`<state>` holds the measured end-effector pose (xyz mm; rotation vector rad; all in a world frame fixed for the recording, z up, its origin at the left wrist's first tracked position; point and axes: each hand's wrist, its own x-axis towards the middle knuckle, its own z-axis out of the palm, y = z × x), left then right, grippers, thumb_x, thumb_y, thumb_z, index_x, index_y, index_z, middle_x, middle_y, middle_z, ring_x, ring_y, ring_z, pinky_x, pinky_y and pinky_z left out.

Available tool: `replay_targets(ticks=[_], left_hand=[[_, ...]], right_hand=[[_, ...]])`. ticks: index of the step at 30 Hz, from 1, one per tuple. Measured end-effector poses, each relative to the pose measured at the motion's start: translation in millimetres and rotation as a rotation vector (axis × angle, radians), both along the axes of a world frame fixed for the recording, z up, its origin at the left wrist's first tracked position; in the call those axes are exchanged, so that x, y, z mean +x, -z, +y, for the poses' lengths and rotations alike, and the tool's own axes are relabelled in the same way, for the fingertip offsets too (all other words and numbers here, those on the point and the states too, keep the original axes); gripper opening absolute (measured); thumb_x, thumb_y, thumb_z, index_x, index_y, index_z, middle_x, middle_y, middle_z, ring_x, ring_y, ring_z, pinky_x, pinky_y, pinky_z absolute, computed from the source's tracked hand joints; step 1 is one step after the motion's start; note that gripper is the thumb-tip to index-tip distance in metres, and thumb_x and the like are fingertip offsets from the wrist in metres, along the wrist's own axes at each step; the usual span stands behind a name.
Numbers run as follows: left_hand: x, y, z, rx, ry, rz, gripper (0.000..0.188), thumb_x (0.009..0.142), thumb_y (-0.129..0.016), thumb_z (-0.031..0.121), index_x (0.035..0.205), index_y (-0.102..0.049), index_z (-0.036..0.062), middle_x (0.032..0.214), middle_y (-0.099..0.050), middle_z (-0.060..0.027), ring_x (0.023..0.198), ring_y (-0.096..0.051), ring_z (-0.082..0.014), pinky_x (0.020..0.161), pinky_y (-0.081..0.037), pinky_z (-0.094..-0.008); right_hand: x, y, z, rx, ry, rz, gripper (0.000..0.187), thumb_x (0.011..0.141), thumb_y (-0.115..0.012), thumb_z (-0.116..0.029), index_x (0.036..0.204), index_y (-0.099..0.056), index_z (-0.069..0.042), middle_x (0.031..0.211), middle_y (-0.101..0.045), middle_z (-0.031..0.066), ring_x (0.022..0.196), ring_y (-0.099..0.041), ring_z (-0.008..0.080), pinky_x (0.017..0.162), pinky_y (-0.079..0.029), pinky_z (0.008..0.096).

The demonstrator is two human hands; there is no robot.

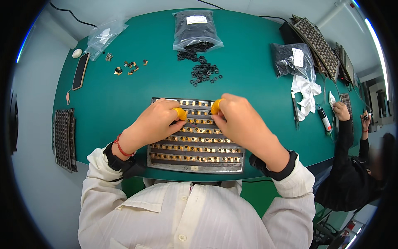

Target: The person uses two yellow-handled tools to press small black components into a grid of slots on a metal tray. The person works systematically across the tray, picking up components from a pile on the table and inserting them into the designated positions.

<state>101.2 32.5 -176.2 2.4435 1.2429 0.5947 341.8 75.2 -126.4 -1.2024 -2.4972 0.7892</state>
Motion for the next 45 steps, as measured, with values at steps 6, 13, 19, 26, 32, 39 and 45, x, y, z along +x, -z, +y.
replay_targets(ticks=[6,13,19,26,32,39,45], left_hand=[[5.4,-17.3,-17.9,-0.012,-0.026,0.141,0.029,0.087,-0.071,0.025,0.073,-0.071,0.0003,0.070,-0.061,-0.0112,0.071,-0.062,-0.0311,0.071,-0.050,-0.0406],[3.3,-24.1,-22.4,-0.268,-0.160,0.248,0.048,0.088,-0.071,0.038,0.061,-0.065,-0.0020,0.056,-0.058,-0.0179,0.052,-0.059,-0.0343,0.053,-0.048,-0.0425],[-7.7,-29.4,5.4,-0.330,-0.100,0.058,0.039,0.087,-0.073,0.029,0.070,-0.068,-0.0059,0.062,-0.061,-0.0201,0.054,-0.063,-0.0326,0.053,-0.049,-0.0390],[3.2,-3.7,61.4,-0.255,-0.316,-0.173,0.026,0.082,-0.076,0.017,0.092,-0.073,-0.0067,0.078,-0.073,-0.0159,0.068,-0.070,-0.0263,0.064,-0.055,-0.0332],[23.6,18.6,69.5,0.020,-0.328,-0.140,0.024,0.079,-0.078,0.017,0.084,-0.071,-0.0049,0.072,-0.070,-0.0147,0.064,-0.069,-0.0289,0.061,-0.054,-0.0379],[20.5,-5.0,55.1,-0.050,-0.283,0.031,0.020,0.082,-0.073,0.014,0.086,-0.072,-0.0053,0.075,-0.069,-0.0182,0.067,-0.067,-0.0347,0.062,-0.054,-0.0399],[7.5,0.5,55.4,0.022,-0.399,0.051,0.019,0.085,-0.071,0.012,0.092,-0.072,-0.0058,0.088,-0.070,-0.0192,0.078,-0.069,-0.0333,0.068,-0.055,-0.0387]], right_hand=[[3.3,24.8,-17.9,-0.039,0.014,0.041,0.012,0.080,-0.072,-0.005,0.084,-0.068,0.006,0.084,-0.064,0.0175,0.074,-0.065,0.0352,0.067,-0.053,0.0415],[-2.7,32.0,-17.0,0.009,0.030,-0.004,0.017,0.082,-0.072,-0.012,0.078,-0.070,0.004,0.079,-0.064,0.0158,0.069,-0.065,0.0347,0.063,-0.053,0.0425],[-8.2,26.8,-34.5,0.106,-0.112,-0.275,0.032,0.091,-0.064,-0.023,0.068,-0.068,-0.001,0.065,-0.063,0.0169,0.060,-0.064,0.0357,0.057,-0.052,0.0440],[-15.4,13.7,-24.4,0.018,-0.138,-0.291,0.033,0.088,-0.067,-0.021,0.065,-0.067,0.004,0.060,-0.060,0.0218,0.057,-0.062,0.0376,0.057,-0.052,0.0443],[-11.0,-3.5,27.2,-0.159,-0.044,-0.103,0.023,0.081,-0.073,-0.015,0.079,-0.070,0.008,0.074,-0.068,0.0244,0.071,-0.069,0.0372,0.067,-0.055,0.0427],[-9.2,22.3,75.1,-0.042,0.220,-0.085,0.027,0.075,-0.082,-0.017,0.083,-0.071,0.007,0.078,-0.070,0.0239,0.076,-0.071,0.0349,0.069,-0.056,0.0399],[-26.0,31.2,79.6,-0.087,0.193,-0.046,0.024,0.076,-0.079,-0.015,0.084,-0.071,0.007,0.079,-0.069,0.0242,0.076,-0.070,0.0362,0.071,-0.056,0.0408]])
